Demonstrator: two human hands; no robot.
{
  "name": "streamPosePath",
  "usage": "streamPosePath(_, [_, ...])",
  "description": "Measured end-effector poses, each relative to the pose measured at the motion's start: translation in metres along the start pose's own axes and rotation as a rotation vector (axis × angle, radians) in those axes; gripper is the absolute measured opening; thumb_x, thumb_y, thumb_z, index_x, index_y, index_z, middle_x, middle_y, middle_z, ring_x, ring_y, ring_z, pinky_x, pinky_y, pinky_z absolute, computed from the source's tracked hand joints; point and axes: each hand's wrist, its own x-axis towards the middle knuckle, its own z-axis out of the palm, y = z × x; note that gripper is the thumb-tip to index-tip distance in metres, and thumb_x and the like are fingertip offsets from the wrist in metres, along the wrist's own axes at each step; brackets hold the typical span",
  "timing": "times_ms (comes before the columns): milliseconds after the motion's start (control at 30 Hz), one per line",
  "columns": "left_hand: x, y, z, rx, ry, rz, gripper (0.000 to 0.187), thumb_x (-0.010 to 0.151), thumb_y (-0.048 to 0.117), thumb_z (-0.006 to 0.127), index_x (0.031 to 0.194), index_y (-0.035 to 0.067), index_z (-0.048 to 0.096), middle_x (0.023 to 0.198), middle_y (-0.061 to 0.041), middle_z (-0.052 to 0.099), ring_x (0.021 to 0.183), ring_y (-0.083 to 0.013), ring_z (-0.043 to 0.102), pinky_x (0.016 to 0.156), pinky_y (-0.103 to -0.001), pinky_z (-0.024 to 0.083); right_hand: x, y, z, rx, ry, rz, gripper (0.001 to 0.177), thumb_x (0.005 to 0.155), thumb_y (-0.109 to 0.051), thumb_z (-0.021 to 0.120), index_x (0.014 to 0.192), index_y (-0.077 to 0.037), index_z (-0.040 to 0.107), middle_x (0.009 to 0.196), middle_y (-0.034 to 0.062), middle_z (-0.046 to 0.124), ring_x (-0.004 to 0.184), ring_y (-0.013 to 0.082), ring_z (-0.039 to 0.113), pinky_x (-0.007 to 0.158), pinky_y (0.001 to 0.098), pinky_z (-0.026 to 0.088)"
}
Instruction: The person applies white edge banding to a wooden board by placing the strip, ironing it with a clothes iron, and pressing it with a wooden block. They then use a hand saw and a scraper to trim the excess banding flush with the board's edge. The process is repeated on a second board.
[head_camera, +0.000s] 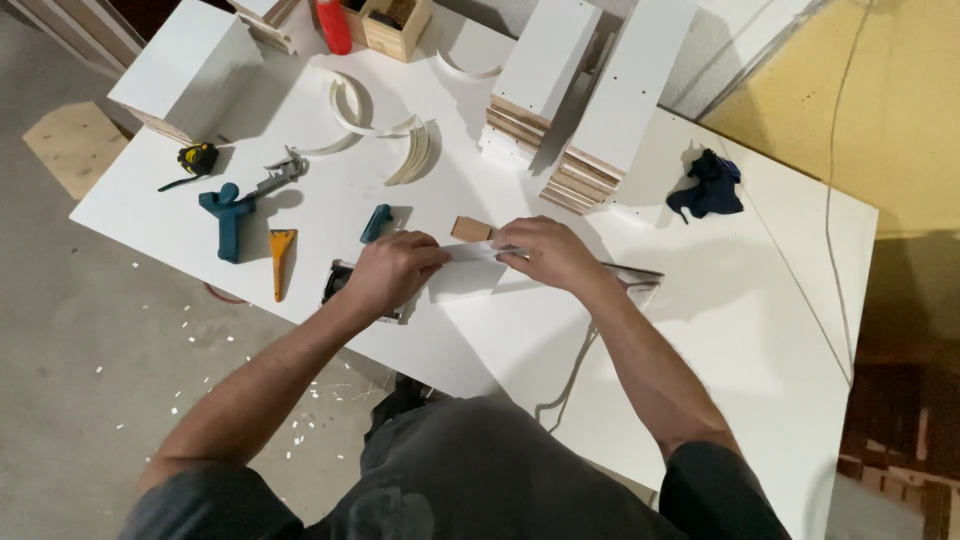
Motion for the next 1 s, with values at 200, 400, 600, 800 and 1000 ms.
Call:
streamPosePath(200, [0.002, 0.003, -0.005, 0.035, -0.033, 0.006, 0.008, 0.090, 0.012, 0.076, 0.094, 0.019, 0.079, 0.098, -0.002, 0.076, 0.094, -0.0226, 0.075, 0.081, -0.033, 0.059, -0.002, 0.017, 0.021, -0.106, 0.133, -0.088, 0.009, 0.088, -0.021, 0.076, 0.097, -0.021, 0.072, 0.101, -0.0060, 0.074, 0.099, 0.0228, 0.071, 0.091, 0.0393, 0.057])
streamPosePath(400, [-0.003, -0.005, -0.002, -0.040, -0.018, 0.006, 0.017, 0.089, 0.011, 0.078, 0.105, 0.016, 0.081, 0.105, -0.006, 0.076, 0.100, -0.0252, 0.075, 0.086, -0.034, 0.058, 0.000, 0.027, 0.024, 0.001, 0.135, -0.118, 0.009, 0.089, -0.019, 0.077, 0.087, -0.021, 0.068, 0.100, -0.0089, 0.072, 0.097, 0.0177, 0.070, 0.096, 0.0360, 0.054])
streamPosePath(600, [-0.063, -0.037, 0.039, -0.852, 0.482, -0.291, 0.113, 0.072, 0.015, 0.094, 0.160, 0.001, 0.023, 0.133, -0.020, 0.062, 0.124, -0.0324, 0.061, 0.112, -0.044, 0.044, -0.003, 0.026, 0.027, 0.012, 0.144, -0.110, 0.011, 0.086, -0.019, 0.078, 0.084, -0.018, 0.067, 0.099, -0.0063, 0.072, 0.094, 0.0193, 0.070, 0.093, 0.0374, 0.054])
streamPosePath(800, [-0.046, -0.024, 0.131, -1.469, 0.351, -0.376, 0.095, 0.067, 0.004, 0.096, 0.148, 0.002, 0.045, 0.144, -0.020, 0.056, 0.141, -0.0300, 0.048, 0.123, -0.042, 0.031, 0.001, 0.020, 0.017, 0.039, 0.136, -0.173, 0.016, 0.086, -0.015, 0.077, 0.079, -0.016, 0.062, 0.097, -0.0030, 0.071, 0.091, 0.0236, 0.069, 0.087, 0.0404, 0.053])
streamPosePath(1000, [-0.034, -0.025, 0.145, -1.349, 0.390, -0.453, 0.050, 0.076, 0.006, 0.093, 0.120, -0.001, 0.070, 0.122, -0.021, 0.069, 0.125, -0.0325, 0.062, 0.111, -0.043, 0.043, -0.002, 0.025, 0.025, 0.012, 0.150, -0.153, 0.015, 0.087, -0.018, 0.077, 0.080, -0.018, 0.064, 0.100, -0.0054, 0.071, 0.092, 0.0207, 0.070, 0.087, 0.0377, 0.053])
